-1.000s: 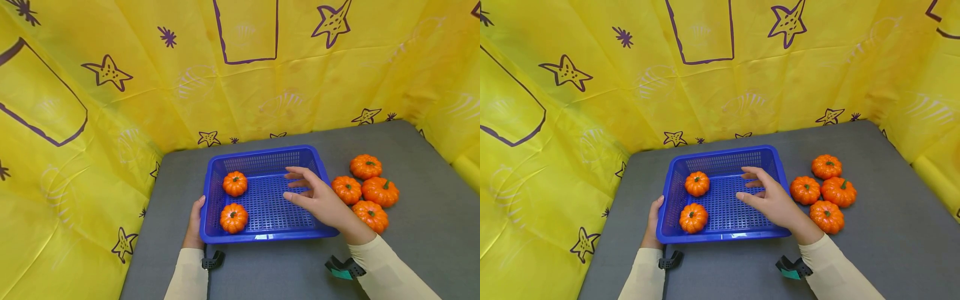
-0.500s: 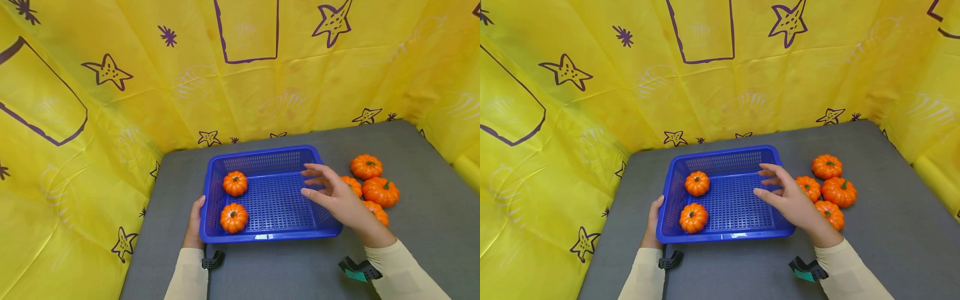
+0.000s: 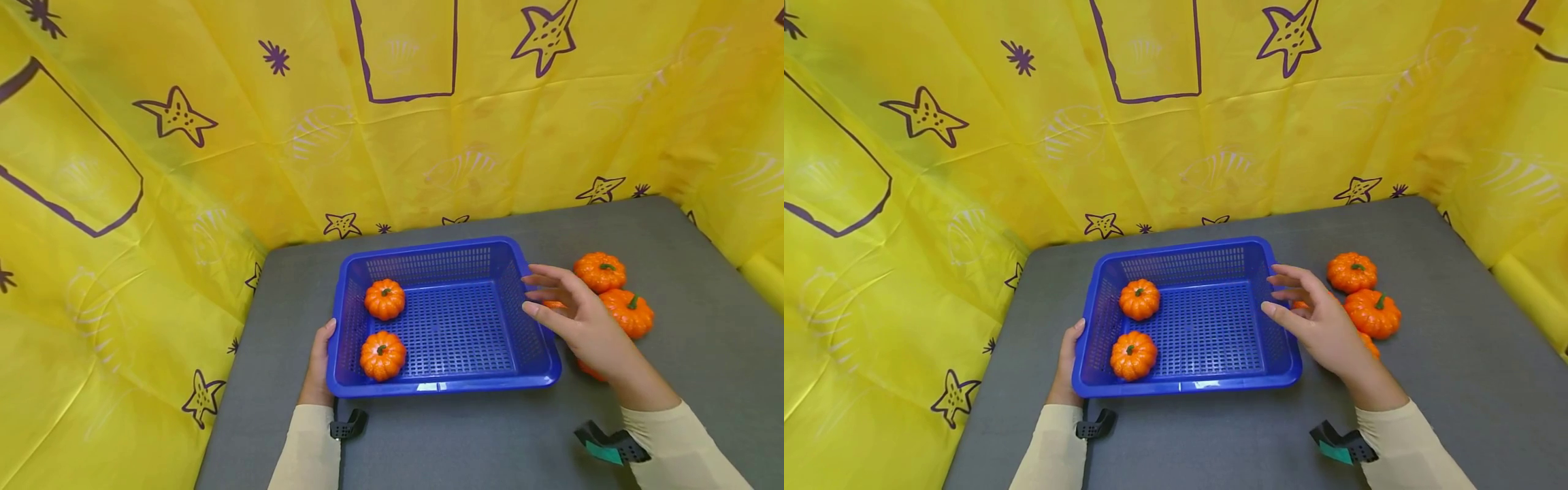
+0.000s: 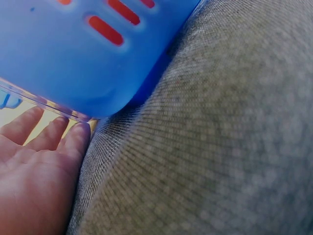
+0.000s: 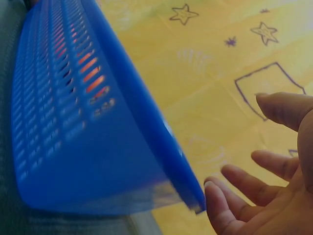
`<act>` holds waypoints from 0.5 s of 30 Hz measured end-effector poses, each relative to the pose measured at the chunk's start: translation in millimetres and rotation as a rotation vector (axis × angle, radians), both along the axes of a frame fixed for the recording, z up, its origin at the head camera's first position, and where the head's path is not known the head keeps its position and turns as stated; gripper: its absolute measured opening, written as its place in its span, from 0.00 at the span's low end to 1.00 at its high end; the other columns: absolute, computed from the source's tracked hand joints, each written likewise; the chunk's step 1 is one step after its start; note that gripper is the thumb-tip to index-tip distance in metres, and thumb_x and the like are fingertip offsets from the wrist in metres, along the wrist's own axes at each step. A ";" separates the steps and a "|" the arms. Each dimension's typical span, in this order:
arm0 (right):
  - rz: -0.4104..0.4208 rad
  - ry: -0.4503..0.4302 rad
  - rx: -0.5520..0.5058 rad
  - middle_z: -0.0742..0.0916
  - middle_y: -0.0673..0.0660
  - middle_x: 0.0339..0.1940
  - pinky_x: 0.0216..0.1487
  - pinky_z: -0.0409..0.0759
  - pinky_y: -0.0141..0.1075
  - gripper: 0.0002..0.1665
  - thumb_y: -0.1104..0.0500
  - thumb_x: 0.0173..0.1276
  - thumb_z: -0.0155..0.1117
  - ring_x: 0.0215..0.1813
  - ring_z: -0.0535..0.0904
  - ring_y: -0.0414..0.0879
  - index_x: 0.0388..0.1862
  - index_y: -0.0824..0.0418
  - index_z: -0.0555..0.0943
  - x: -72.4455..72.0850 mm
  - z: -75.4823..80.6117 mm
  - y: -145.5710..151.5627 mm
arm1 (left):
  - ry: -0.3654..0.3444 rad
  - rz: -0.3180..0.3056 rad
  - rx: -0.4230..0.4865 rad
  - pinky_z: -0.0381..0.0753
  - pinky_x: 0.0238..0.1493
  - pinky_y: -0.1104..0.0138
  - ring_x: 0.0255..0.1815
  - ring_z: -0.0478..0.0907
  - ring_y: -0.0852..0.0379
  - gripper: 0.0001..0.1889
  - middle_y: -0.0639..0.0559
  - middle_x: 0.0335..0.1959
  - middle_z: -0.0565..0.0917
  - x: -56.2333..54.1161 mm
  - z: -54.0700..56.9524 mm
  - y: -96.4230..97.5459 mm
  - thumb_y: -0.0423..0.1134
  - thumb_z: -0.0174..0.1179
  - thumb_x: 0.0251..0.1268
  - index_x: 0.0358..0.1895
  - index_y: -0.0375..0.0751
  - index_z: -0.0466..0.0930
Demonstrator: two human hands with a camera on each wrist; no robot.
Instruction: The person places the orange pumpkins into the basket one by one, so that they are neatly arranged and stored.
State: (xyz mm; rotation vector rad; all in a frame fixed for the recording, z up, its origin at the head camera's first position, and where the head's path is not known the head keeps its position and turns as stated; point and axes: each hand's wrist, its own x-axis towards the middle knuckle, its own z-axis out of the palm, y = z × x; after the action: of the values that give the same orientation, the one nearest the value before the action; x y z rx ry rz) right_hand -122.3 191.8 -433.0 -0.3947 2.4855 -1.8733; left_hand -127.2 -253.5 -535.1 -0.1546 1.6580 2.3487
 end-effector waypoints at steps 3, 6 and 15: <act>-0.013 0.008 0.014 0.78 0.66 0.72 0.56 0.80 0.26 0.36 0.60 0.83 0.66 0.66 0.78 0.53 0.84 0.63 0.66 0.5 -4.3 6.2 | 0.003 -0.006 0.005 0.79 0.66 0.55 0.66 0.79 0.48 0.43 0.38 0.76 0.73 -0.7 0.4 0.2 0.67 0.44 0.81 0.86 0.41 0.58; -0.025 0.018 0.031 0.79 0.66 0.72 0.57 0.78 0.24 0.35 0.61 0.83 0.66 0.65 0.79 0.47 0.83 0.63 0.66 2.2 -8.5 11.9 | 0.006 -0.001 0.009 0.79 0.66 0.55 0.66 0.80 0.48 0.43 0.38 0.76 0.74 -1.3 0.7 0.6 0.66 0.44 0.81 0.86 0.40 0.58; -0.042 -0.006 0.082 0.80 0.65 0.71 0.54 0.80 0.25 0.33 0.61 0.83 0.66 0.61 0.81 0.40 0.81 0.61 0.69 11.5 -23.8 27.2 | -0.008 0.003 -0.005 0.79 0.66 0.55 0.66 0.80 0.48 0.43 0.37 0.76 0.73 -0.1 1.4 0.1 0.67 0.44 0.81 0.86 0.41 0.58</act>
State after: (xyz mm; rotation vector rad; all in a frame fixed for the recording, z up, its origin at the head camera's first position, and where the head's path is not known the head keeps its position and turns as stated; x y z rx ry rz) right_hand -110.7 218.9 -456.8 -0.3368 2.5762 -1.7758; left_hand -127.3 -253.4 -533.7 -0.1679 1.6616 2.3428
